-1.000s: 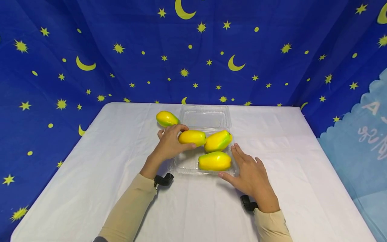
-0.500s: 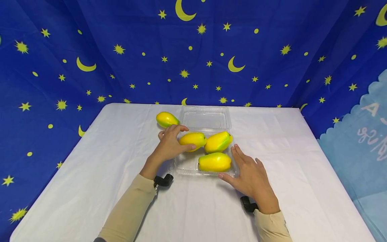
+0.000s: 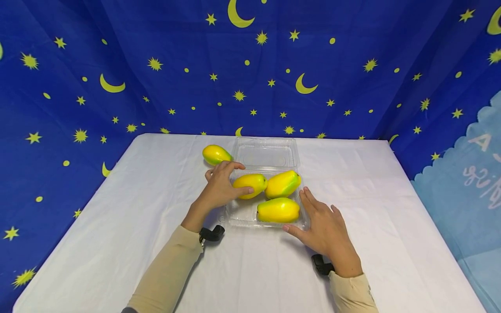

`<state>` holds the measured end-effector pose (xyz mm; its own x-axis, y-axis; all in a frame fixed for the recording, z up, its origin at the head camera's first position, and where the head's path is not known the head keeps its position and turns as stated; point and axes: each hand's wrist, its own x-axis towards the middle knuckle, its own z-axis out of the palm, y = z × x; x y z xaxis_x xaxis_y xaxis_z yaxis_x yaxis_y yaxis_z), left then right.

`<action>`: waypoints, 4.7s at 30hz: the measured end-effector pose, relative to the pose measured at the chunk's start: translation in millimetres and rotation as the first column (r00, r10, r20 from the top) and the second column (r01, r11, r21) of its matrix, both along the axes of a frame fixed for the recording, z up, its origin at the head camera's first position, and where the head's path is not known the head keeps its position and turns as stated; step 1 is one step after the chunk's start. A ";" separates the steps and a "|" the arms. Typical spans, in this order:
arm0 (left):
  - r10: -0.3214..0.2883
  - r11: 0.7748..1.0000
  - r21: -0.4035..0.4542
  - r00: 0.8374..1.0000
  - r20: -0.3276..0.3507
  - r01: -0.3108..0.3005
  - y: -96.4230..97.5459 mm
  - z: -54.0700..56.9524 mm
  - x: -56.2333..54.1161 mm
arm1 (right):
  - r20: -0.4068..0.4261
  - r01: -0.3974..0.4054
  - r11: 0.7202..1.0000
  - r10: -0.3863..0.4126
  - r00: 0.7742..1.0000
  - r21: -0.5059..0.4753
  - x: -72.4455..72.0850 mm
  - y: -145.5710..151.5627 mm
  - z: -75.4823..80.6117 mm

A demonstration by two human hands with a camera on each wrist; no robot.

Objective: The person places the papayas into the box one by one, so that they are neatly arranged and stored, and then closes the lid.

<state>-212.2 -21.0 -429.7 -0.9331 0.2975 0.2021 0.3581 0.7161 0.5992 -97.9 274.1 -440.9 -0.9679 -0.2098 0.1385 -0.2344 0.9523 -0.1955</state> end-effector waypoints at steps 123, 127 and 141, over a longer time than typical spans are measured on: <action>-0.024 0.999 0.041 0.994 0.104 0.020 -71.7 -14.8 -110.8 | 0.020 0.025 0.999 -0.025 0.999 0.026 1.6 -0.8 0.4; -0.011 0.998 0.063 0.993 0.114 0.004 -72.4 -14.0 -108.6 | 0.023 0.027 0.999 -0.028 0.999 0.025 1.1 -0.6 1.3; 0.038 0.990 0.132 0.990 0.136 -0.056 -84.3 -19.3 -97.2 | 0.039 0.030 0.999 -0.030 0.999 0.019 1.6 -1.5 -0.6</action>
